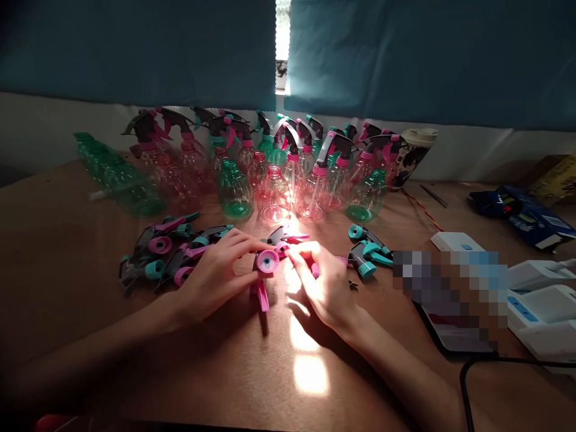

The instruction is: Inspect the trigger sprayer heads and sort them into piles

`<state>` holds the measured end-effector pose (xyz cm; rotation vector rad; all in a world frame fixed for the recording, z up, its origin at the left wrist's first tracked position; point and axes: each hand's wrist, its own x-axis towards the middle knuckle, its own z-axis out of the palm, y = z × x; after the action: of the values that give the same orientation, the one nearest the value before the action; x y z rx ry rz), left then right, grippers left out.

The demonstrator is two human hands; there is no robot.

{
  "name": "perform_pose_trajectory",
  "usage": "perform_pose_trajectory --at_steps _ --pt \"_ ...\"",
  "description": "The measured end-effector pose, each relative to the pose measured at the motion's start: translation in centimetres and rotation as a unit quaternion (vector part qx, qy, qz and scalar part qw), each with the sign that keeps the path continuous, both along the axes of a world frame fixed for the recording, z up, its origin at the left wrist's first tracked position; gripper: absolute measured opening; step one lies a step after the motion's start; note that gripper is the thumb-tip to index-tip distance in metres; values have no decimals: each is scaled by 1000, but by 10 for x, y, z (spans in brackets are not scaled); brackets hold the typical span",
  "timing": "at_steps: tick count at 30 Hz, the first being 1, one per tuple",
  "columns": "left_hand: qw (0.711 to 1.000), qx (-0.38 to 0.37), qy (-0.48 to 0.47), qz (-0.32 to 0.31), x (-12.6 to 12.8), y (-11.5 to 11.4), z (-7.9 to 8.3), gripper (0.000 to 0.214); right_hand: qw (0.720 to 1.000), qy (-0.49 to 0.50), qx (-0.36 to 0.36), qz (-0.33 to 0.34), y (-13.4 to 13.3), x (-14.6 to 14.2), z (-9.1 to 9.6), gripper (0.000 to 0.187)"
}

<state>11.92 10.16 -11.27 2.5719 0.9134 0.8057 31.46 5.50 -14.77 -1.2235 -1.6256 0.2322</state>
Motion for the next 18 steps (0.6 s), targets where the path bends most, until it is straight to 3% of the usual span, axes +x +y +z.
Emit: perform_pose_trajectory --at_steps 3,7,12,18 --pt "995 37 -87 35 -10 -6 -7 25 999 6 -14 47 -11 -13 -2 20" --pt "994 44 -98 24 -11 -10 -10 29 988 -52 -15 142 -18 -18 -2 32" --pt "995 45 -82 18 -12 -12 -9 34 983 -104 -77 132 -18 -19 -2 42" --pt "996 23 -71 44 -17 -11 -16 33 976 -59 -128 166 -24 -27 -7 54"
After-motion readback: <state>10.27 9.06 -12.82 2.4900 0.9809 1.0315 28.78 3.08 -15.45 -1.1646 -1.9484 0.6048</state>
